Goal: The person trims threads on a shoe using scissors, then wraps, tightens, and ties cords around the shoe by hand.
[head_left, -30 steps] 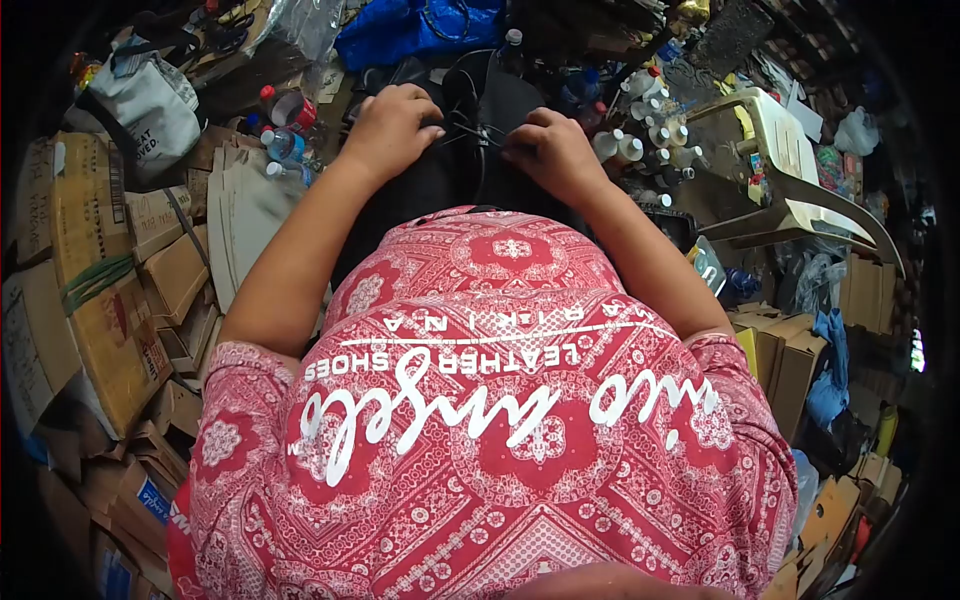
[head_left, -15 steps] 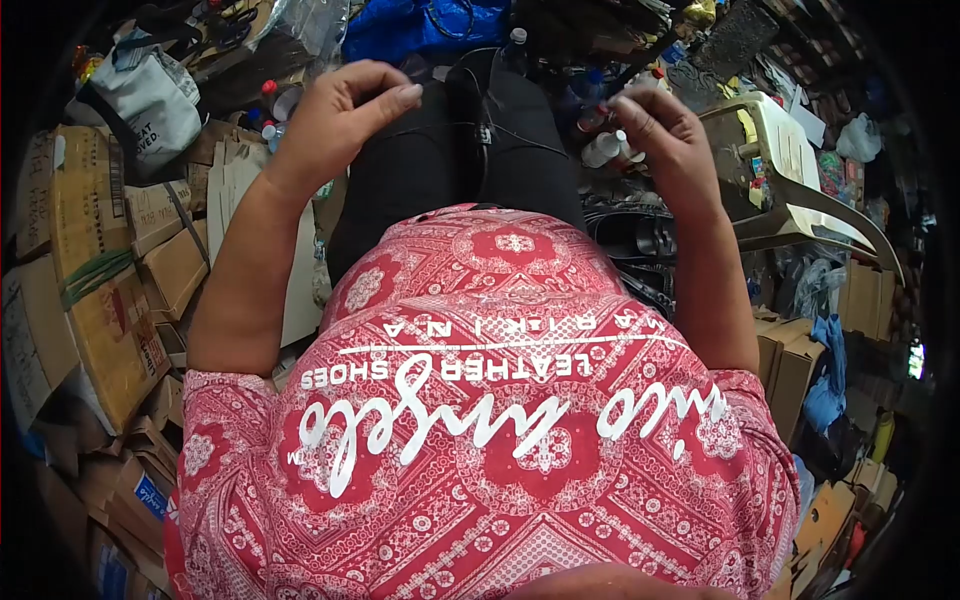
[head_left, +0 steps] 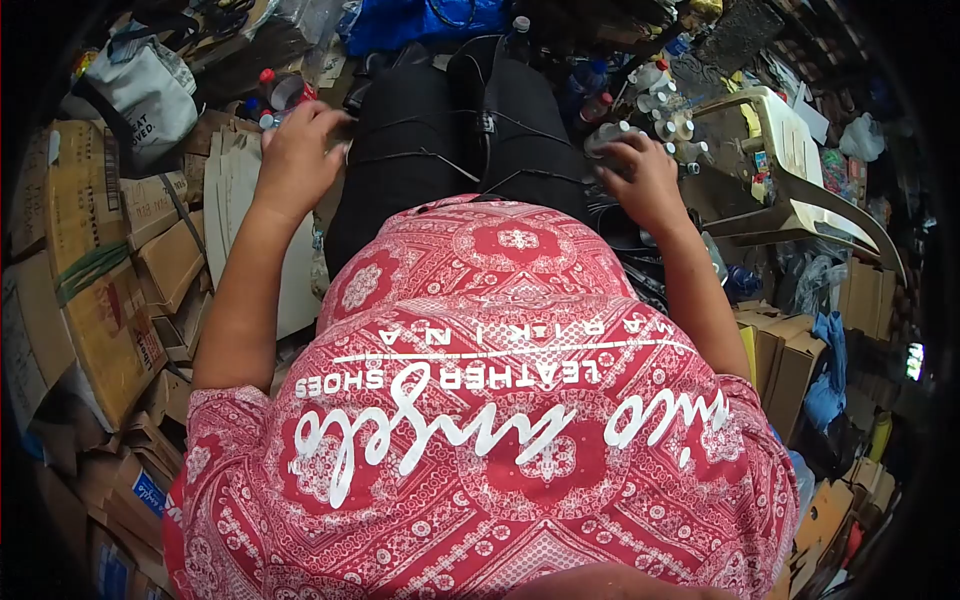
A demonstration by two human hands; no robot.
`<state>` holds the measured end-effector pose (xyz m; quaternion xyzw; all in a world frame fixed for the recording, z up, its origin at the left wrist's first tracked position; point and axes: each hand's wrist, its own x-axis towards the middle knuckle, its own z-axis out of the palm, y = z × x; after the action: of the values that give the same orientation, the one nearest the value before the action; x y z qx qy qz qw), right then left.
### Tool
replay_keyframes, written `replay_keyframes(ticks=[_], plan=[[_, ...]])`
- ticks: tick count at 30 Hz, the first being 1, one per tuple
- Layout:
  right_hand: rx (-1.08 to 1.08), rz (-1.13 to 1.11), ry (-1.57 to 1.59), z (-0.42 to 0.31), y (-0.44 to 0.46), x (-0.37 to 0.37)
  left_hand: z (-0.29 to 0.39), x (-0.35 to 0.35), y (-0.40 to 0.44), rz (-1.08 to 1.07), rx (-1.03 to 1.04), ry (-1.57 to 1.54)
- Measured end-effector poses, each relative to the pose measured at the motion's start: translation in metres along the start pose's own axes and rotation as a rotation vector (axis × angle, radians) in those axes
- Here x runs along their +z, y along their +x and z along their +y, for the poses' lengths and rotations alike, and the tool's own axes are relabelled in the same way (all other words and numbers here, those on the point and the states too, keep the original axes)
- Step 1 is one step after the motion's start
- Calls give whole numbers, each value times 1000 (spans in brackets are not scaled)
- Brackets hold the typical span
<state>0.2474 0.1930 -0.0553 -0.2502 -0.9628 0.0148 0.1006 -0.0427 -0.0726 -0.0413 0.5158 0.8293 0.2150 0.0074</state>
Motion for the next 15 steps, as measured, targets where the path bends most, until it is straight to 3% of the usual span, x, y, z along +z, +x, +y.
replay_keyframes(ticks=[1,2,3,5,8,11,13,15], plan=[[-82,-31,194,-10,10,-8,10,0,4,125,75,86],[-163,-63,388,-21,18,-12,18,2,10,82,124,-71],[-163,-64,389,-33,24,-12,30,8,14,81,123,-71],[-450,-181,477,-54,34,-10,55,19,24,-150,367,-162],[-610,-230,306,-68,39,3,75,41,26,-344,482,83],[-612,-182,335,-67,37,6,76,39,24,-465,453,145],[-507,-217,461,-61,34,7,63,32,21,-396,432,57],[-398,-240,583,-56,36,7,49,34,25,-160,262,-185]])
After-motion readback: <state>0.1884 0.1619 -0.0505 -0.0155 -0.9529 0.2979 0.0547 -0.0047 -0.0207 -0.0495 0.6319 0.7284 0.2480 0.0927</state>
